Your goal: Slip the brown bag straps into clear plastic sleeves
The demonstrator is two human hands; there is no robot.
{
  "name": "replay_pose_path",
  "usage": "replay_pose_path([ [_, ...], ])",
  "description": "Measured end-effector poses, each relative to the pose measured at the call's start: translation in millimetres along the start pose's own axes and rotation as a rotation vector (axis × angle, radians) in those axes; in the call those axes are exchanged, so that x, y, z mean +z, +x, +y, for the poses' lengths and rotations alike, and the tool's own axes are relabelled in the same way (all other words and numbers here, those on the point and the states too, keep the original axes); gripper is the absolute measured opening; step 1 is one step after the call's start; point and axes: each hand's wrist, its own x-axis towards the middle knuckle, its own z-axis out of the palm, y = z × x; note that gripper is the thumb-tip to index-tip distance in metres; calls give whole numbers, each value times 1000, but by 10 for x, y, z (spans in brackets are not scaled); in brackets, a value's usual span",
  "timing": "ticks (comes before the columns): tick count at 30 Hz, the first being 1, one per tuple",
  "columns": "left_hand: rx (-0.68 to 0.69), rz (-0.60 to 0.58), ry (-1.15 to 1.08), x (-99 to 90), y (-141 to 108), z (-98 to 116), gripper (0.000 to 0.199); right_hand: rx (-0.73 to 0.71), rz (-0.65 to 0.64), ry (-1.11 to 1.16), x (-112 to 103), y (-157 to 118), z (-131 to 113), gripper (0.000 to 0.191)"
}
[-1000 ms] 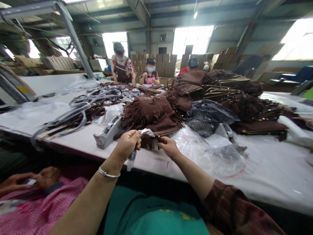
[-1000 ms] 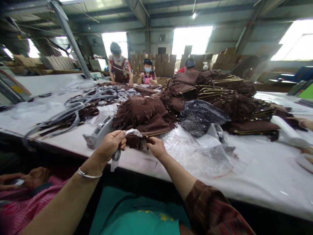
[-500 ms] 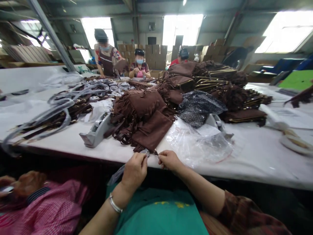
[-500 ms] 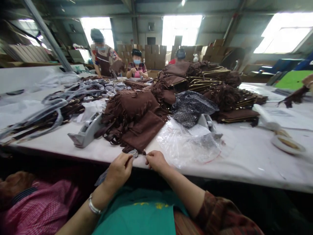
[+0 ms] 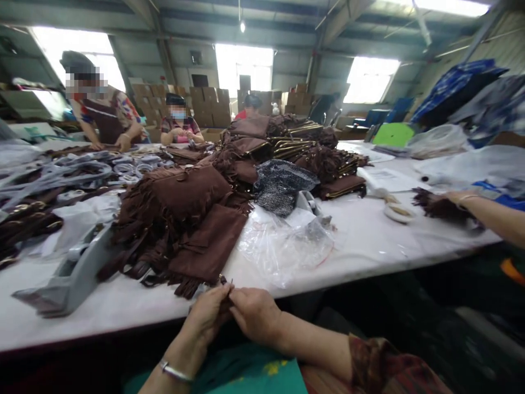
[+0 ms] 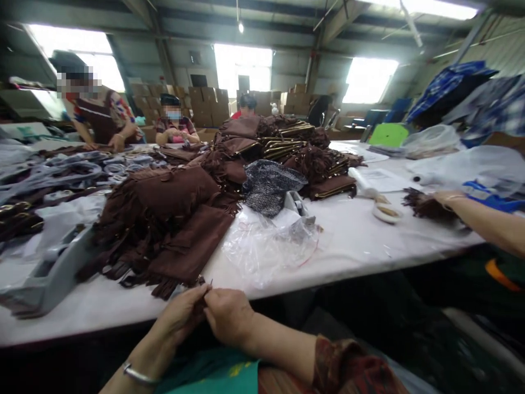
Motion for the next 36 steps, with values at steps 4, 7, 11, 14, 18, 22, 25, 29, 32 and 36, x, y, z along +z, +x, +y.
replay_pose_path([
  [4, -18, 60, 40, -13, -5, 4, 10, -28, 149, 76, -236, -161, 141, 23],
  [7, -25, 112, 74, -8, 17, 8, 14, 93, 473, 152, -501, -268, 442, 24],
  [11, -45, 158, 95, 20, 48, 13, 16, 358, 653, 70, -808, -306, 1017, 23],
  [14, -49, 165, 123, 42, 44, 18, 17, 368, 406, -102, -884, -182, 1348, 24],
  [18, -37, 168, 146, 56, 17, 9, 18, 189, 48, -242, -833, 162, 1534, 32],
  [22, -2, 152, 164, 57, 7, -14, 24, 112, -106, -292, -793, 411, 1609, 41],
  [25, 15, 151, 188, 59, 9, -21, 29, 236, -165, -325, -789, 419, 1678, 70],
  [29, 10, 149, 222, 66, 9, -14, 30, 241, -116, -356, -778, 363, 1736, 34],
  [32, 3, 136, 240, 68, 6, -8, 30, 237, -70, -371, -777, 326, 1723, 23],
  [36, -2, 126, 244, 51, 8, -7, 30, 248, 31, -394, -858, 162, 1656, 25],
])
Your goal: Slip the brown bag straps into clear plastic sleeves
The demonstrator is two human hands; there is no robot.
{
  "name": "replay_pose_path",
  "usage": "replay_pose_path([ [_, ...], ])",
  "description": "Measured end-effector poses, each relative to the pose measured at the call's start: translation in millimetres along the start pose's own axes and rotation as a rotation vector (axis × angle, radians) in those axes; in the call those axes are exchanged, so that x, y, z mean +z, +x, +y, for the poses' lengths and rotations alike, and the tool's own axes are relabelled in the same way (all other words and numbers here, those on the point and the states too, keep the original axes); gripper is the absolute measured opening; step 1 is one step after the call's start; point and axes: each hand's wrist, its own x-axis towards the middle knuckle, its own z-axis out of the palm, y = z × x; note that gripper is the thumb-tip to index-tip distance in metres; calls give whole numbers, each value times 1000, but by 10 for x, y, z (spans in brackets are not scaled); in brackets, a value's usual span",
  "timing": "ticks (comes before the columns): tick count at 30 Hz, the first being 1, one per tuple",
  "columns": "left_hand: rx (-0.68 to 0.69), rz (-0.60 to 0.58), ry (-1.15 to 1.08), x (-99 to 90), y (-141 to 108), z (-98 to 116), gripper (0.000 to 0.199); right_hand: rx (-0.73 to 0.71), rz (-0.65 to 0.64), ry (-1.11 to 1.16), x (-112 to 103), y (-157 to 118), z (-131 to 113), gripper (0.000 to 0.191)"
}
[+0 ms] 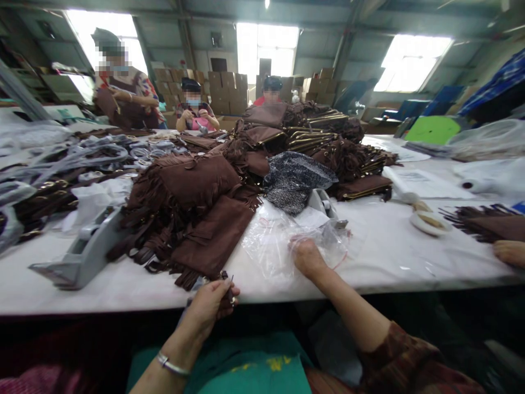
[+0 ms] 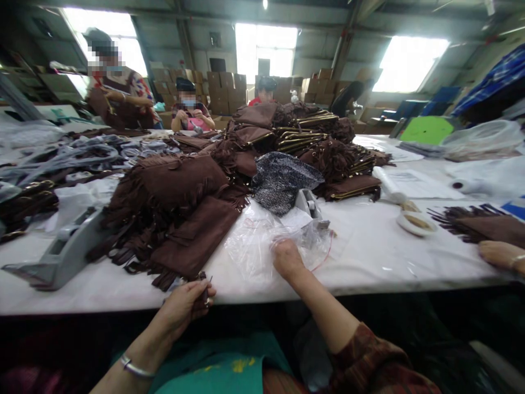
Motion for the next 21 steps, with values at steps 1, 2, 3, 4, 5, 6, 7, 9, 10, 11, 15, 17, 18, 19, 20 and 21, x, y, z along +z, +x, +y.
replay_pose_path([
  [1, -3, -5, -7, -7, 4, -1, 30, 22, 56, 12, -45, -67, 4, 25],
  [2, -6, -11, -20, -15, 8, -2, 29, 54, 127, 56, -96, -142, 0, 25],
  [3, -12, -17, -37, -22, 11, -3, 27, 101, 200, 145, -151, -219, -17, 23],
  [4, -19, -24, -62, -29, 14, -3, 25, 162, 256, 287, -207, -297, -53, 21],
  [5, -26, -34, -92, -34, 16, -3, 23, 233, 287, 480, -260, -372, -111, 18],
  [6, -31, -45, -126, -37, 16, -3, 20, 305, 283, 707, -307, -440, -194, 19],
  [7, -34, -58, -162, -37, 14, -3, 18, 368, 238, 934, -343, -500, -300, 23],
  [9, -36, -93, -228, -31, 4, -1, 13, 459, 98, 1295, -376, -584, -562, 32],
  [10, -37, -111, -259, -27, -4, 0, 12, 474, 23, 1398, -369, -605, -705, 33],
  [11, -42, -130, -290, -25, -12, 3, 10, 478, -42, 1446, -346, -610, -844, 32],
  [15, -96, -245, -414, -53, -52, 13, 10, 494, -162, 1379, -122, -500, -1264, 28],
  [17, -106, -310, -464, -91, -78, 13, 11, 467, -181, 1287, 14, -399, -1362, 26],
  [18, -100, -331, -484, -112, -92, 11, 11, 422, -184, 1216, 70, -348, -1387, 25],
  [19, -91, -341, -500, -132, -108, 8, 11, 365, -179, 1124, 113, -300, -1398, 24],
  [20, -80, -344, -512, -150, -124, 5, 11, 303, -167, 1018, 140, -259, -1400, 22],
  [21, -70, -344, -520, -165, -140, 2, 11, 241, -149, 909, 152, -227, -1396, 21],
])
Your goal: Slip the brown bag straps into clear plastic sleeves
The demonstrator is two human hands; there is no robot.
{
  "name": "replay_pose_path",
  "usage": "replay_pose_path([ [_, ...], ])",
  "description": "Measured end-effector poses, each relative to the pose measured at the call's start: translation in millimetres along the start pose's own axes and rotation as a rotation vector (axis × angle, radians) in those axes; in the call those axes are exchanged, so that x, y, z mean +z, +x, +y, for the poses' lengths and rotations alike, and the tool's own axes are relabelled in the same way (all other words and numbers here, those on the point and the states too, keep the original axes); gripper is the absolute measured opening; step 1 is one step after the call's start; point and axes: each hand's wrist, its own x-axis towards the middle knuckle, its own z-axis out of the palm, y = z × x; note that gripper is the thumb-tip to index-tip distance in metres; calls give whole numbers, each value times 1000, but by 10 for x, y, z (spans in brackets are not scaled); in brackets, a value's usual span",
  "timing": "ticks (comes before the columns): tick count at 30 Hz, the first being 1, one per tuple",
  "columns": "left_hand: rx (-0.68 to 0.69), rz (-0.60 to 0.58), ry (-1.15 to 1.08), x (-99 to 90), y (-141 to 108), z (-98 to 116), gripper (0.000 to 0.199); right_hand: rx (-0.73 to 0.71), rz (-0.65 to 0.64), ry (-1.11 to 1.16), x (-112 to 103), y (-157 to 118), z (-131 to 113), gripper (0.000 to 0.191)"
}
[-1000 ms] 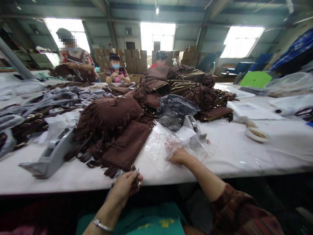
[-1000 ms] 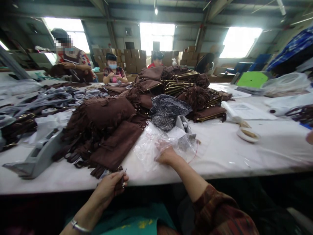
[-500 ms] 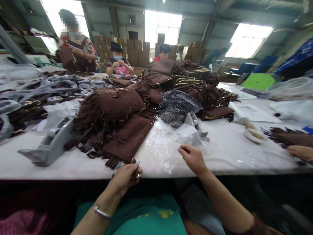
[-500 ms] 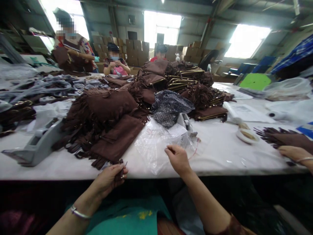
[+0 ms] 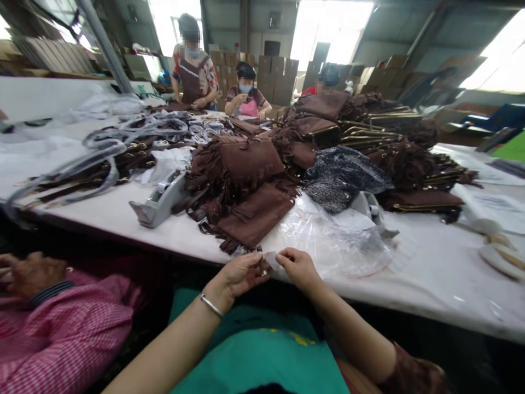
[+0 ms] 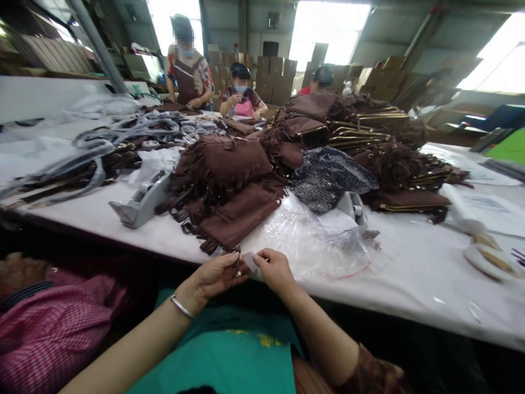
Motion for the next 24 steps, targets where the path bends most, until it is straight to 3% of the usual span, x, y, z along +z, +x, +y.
replay_pose_path([
  [4, 44, -34, 13, -21, -53, -1, 10, -137, -57, -367, -54, 38, -44, 23],
  [9, 74, -97, 92, -68, -26, -28, 16, -154, -149, -454, -44, 57, -135, 25],
  [15, 103, -89, 227, -160, 20, -92, 24, -103, -38, -230, 90, 193, -160, 29],
  [20, 136, -76, 193, -165, 6, -140, 27, 89, -134, 135, 143, 21, -60, 43],
  [24, 149, -53, 176, -130, 16, -166, 26, 102, -156, 171, 153, -121, -40, 42],
])
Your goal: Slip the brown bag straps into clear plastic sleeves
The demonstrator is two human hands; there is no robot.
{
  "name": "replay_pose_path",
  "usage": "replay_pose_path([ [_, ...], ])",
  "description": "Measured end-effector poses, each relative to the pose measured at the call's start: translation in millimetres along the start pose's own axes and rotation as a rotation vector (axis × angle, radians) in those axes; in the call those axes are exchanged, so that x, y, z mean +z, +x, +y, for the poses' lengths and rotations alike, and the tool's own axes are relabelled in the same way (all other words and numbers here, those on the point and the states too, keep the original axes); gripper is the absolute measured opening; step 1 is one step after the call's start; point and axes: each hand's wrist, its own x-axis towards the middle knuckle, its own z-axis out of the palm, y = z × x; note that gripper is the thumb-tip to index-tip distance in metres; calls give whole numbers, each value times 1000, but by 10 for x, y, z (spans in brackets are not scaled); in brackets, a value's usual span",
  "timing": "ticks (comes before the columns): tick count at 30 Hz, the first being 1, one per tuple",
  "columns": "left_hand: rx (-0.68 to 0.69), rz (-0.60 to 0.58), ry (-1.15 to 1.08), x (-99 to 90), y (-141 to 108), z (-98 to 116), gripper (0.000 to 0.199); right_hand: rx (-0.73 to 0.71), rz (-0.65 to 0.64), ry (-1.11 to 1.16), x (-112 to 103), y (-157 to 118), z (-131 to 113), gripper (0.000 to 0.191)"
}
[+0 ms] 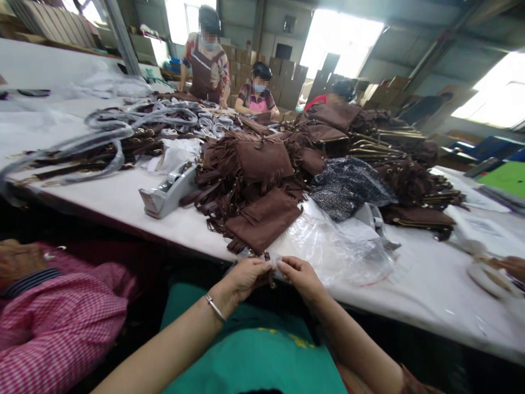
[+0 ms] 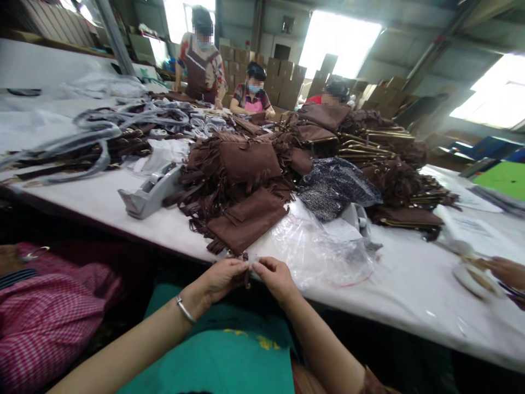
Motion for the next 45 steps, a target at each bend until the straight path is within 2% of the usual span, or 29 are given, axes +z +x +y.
replay_pose_path([
  [5, -18, 13, 53, -27, 20, -13, 26, -45, 130, -137, 29, 89, -89, 29],
  [8, -44, 27, 77, -64, -24, 62, 25, -32, 181, -178, -3, 112, -109, 27],
  [13, -46, 48, 70, -61, -81, 266, 27, 82, 159, -138, -69, -31, -38, 29],
  [18, -7, 54, 22, 58, -33, 338, 26, 87, 118, -81, -71, -187, 12, 29],
  [24, 91, 167, 82, 164, 4, 325, 31, 74, 81, -82, -78, -251, 20, 27],
  [32, 97, 225, 215, 107, 42, 211, 34, 85, 91, -28, -54, -231, 68, 28],
  [38, 95, 205, 249, 40, 96, 96, 35, 108, 68, 85, -6, -174, 77, 33],
  [45, 93, 219, 300, 88, 49, 85, 34, 129, 91, 96, 120, -30, 29, 33],
])
